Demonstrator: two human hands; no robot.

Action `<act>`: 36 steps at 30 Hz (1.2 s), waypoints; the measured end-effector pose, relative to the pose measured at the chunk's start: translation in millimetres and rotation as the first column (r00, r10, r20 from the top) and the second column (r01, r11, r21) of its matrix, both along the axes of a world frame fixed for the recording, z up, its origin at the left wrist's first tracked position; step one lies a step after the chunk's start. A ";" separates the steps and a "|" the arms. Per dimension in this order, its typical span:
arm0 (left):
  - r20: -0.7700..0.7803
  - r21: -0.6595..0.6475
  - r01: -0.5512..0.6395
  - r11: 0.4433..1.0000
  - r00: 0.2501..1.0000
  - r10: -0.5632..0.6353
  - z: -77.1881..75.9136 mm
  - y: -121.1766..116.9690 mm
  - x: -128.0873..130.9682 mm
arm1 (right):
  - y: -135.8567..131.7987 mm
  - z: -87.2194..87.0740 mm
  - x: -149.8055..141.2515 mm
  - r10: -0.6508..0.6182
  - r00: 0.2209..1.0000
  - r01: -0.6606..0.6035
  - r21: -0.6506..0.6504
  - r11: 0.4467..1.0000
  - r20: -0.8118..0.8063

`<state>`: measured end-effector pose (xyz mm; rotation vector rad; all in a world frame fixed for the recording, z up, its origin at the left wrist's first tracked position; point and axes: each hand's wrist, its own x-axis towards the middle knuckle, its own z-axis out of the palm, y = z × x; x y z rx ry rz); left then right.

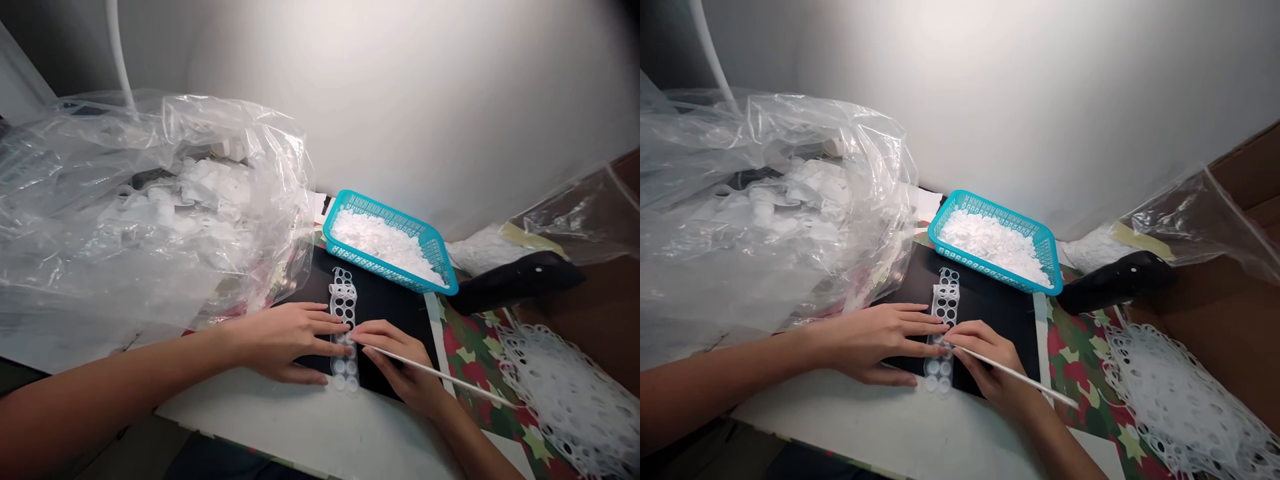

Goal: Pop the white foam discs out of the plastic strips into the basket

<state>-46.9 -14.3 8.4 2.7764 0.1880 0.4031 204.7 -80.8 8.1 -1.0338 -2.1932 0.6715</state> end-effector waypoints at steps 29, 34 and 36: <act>-0.134 0.136 -0.119 0.984 0.981 0.137 5.6 -11.3 0.3 | 2.3 -16.4 -5.5 0.089 0.950 -0.196 0.350 0.916 0.299; -0.184 0.190 -0.137 0.972 0.968 0.172 12.2 -14.6 1.7 | 4.4 -10.0 -5.1 -0.089 0.982 0.011 0.424 0.906 0.165; -0.206 0.193 -0.134 0.972 0.963 0.174 12.9 -15.0 1.6 | 6.0 -3.7 -2.5 -0.203 0.974 0.132 0.464 0.876 0.105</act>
